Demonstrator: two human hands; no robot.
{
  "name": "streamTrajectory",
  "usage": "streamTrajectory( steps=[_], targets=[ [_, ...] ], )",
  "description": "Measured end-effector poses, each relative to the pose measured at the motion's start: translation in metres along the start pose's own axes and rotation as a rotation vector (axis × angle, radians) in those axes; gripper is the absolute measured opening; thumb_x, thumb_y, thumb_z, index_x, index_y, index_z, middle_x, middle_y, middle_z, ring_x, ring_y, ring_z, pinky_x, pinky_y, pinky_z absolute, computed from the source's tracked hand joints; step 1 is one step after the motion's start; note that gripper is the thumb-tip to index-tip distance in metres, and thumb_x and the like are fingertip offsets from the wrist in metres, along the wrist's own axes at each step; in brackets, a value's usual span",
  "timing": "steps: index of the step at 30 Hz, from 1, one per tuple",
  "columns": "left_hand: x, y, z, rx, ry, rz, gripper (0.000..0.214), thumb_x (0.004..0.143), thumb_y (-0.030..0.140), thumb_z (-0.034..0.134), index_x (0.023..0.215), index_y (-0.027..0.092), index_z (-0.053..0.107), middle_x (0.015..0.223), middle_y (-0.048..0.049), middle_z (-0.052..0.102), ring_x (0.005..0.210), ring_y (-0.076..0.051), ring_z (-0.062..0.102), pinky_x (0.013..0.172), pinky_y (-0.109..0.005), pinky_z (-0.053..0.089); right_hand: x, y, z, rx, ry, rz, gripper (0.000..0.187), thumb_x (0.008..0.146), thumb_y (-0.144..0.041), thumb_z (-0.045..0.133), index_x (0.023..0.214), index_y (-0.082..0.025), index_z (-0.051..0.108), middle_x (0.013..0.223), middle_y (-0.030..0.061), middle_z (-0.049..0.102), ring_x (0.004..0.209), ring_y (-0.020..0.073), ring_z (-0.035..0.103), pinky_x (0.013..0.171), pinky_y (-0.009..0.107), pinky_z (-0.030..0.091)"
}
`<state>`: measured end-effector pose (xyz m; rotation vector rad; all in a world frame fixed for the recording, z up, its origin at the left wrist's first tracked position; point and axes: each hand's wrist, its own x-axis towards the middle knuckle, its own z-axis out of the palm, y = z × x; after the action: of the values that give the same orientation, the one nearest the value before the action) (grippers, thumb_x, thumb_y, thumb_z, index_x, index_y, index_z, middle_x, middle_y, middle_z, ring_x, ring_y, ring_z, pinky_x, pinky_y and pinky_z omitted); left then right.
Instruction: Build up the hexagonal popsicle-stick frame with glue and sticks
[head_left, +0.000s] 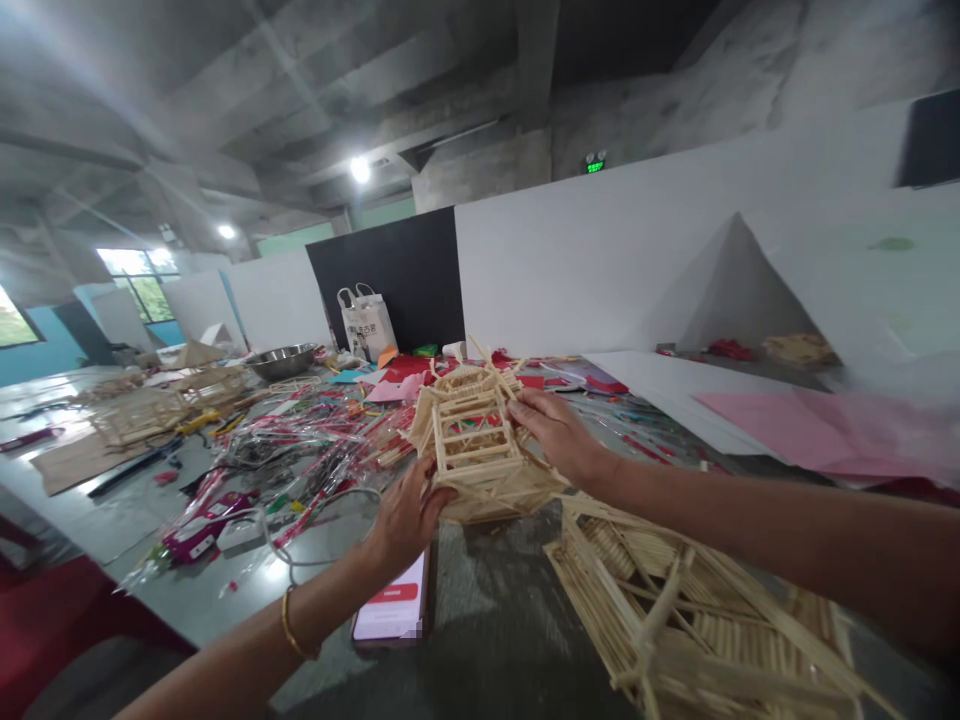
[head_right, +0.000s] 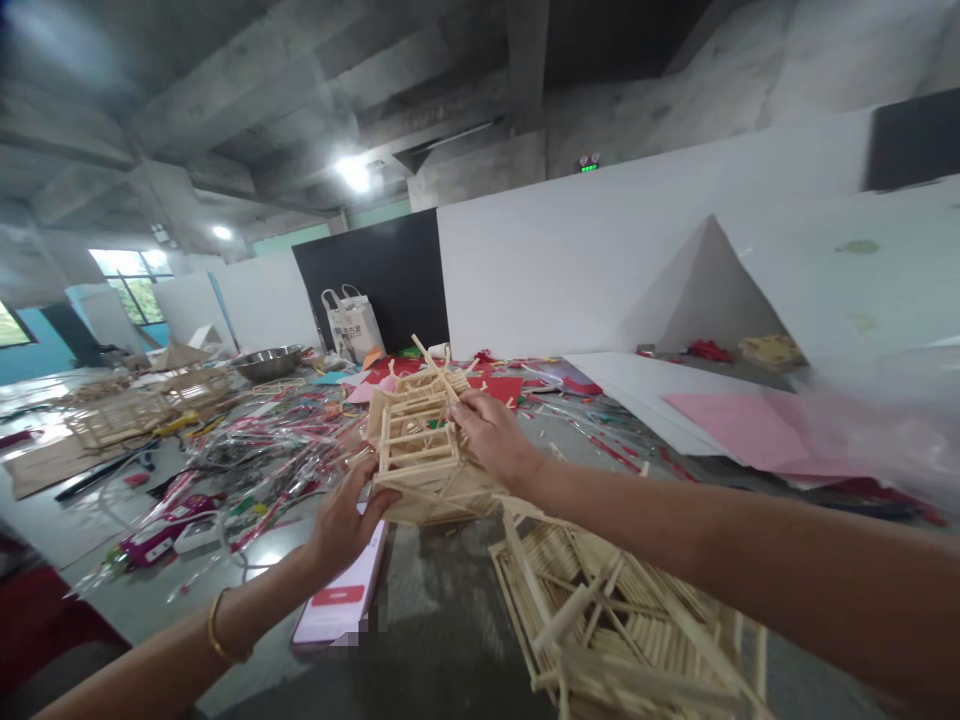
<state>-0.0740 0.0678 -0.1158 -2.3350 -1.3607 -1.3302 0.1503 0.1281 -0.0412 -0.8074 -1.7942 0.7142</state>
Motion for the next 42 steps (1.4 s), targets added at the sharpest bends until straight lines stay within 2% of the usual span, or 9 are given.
streamTrajectory(
  steps=[10, 16, 26, 32, 33, 35, 36, 39, 42],
  targets=[
    [0.008, -0.007, 0.007, 0.004, -0.006, 0.005, 0.035, 0.087, 0.027, 0.049, 0.120, 0.016, 0.051, 0.113, -0.0136, 0.067, 0.105, -0.023, 0.064, 0.088, -0.038, 0.053, 0.005, 0.007, -0.004, -0.013, 0.026, 0.045, 0.030, 0.075, -0.047, 0.047, 0.067, -0.019, 0.055, 0.072, 0.0042, 0.059, 0.072, 0.0194, 0.053, 0.068, 0.031, 0.039],
    [0.014, -0.008, 0.005, -0.033, -0.035, -0.027, 0.032, 0.087, 0.029, 0.050, 0.116, 0.016, 0.055, 0.106, -0.0113, 0.069, 0.097, -0.021, 0.066, 0.083, -0.035, 0.054, 0.006, 0.007, -0.006, 0.004, 0.034, 0.066, 0.029, 0.075, -0.046, 0.049, 0.064, -0.019, 0.054, 0.070, 0.0034, 0.058, 0.072, 0.0184, 0.053, 0.063, 0.028, 0.038],
    [0.043, -0.018, -0.005, 0.007, -0.163, -0.068, 0.037, 0.081, 0.038, 0.056, 0.110, 0.014, 0.057, 0.101, -0.0090, 0.069, 0.090, -0.021, 0.064, 0.080, -0.032, 0.051, 0.023, 0.011, -0.014, -0.053, -0.067, 0.167, 0.020, 0.083, -0.021, 0.047, 0.064, -0.017, 0.053, 0.065, 0.0024, 0.056, 0.059, 0.0139, 0.052, 0.057, 0.024, 0.041],
    [0.050, -0.021, -0.004, 0.045, -0.216, -0.117, 0.047, 0.081, 0.049, 0.056, 0.111, 0.013, 0.057, 0.094, -0.0072, 0.068, 0.084, -0.021, 0.061, 0.078, -0.031, 0.049, 0.012, -0.014, -0.064, -0.353, -0.070, 0.190, 0.033, 0.085, -0.011, 0.056, 0.052, -0.015, 0.052, 0.051, -0.0015, 0.045, 0.056, 0.0110, 0.043, 0.062, 0.026, 0.032],
    [0.049, -0.021, -0.004, 0.038, -0.220, -0.123, 0.050, 0.081, 0.050, 0.055, 0.113, 0.012, 0.056, 0.096, -0.0077, 0.068, 0.085, -0.020, 0.061, 0.078, -0.031, 0.049, 0.004, -0.022, -0.078, -0.431, -0.060, 0.157, 0.030, 0.085, -0.012, 0.057, 0.055, -0.014, 0.055, 0.054, -0.0020, 0.046, 0.059, 0.0104, 0.043, 0.065, 0.026, 0.031],
    [0.048, -0.018, -0.008, 0.009, -0.226, -0.128, 0.053, 0.082, 0.052, 0.054, 0.115, 0.011, 0.055, 0.101, -0.0092, 0.068, 0.088, -0.020, 0.062, 0.079, -0.031, 0.050, -0.017, -0.039, -0.106, -0.856, -0.114, -0.012, 0.025, 0.090, -0.016, 0.051, 0.069, -0.010, 0.065, 0.068, -0.0002, 0.053, 0.070, 0.0098, 0.047, 0.071, 0.026, 0.030],
    [0.048, -0.014, -0.012, -0.001, -0.220, -0.131, 0.053, 0.082, 0.052, 0.055, 0.116, 0.011, 0.055, 0.104, -0.0096, 0.068, 0.089, -0.020, 0.063, 0.080, -0.032, 0.051, -0.030, -0.047, -0.119, -0.909, -0.121, -0.021, 0.024, 0.090, -0.015, 0.048, 0.078, -0.008, 0.068, 0.075, 0.0017, 0.057, 0.074, 0.0104, 0.048, 0.074, 0.028, 0.030],
    [0.050, 0.010, -0.034, 0.050, -0.112, -0.130, 0.050, 0.083, 0.049, 0.057, 0.119, 0.015, 0.054, 0.107, -0.0084, 0.069, 0.091, -0.019, 0.065, 0.084, -0.032, 0.051, -0.076, -0.069, -0.151, -1.040, -0.245, -0.081, 0.032, 0.089, -0.017, 0.041, 0.106, -0.010, 0.067, 0.099, 0.0095, 0.064, 0.085, 0.0179, 0.055, 0.076, 0.031, 0.036],
    [0.051, 0.050, -0.056, 0.139, 0.071, -0.038, 0.035, 0.087, 0.042, 0.056, 0.113, 0.019, 0.058, 0.104, -0.0064, 0.070, 0.090, -0.017, 0.066, 0.087, -0.031, 0.050, -0.122, -0.083, -0.168, -1.109, -0.232, -0.049, 0.037, 0.090, -0.028, 0.033, 0.100, -0.014, 0.066, 0.095, 0.0098, 0.067, 0.080, 0.0219, 0.060, 0.070, 0.034, 0.040]
  ],
)
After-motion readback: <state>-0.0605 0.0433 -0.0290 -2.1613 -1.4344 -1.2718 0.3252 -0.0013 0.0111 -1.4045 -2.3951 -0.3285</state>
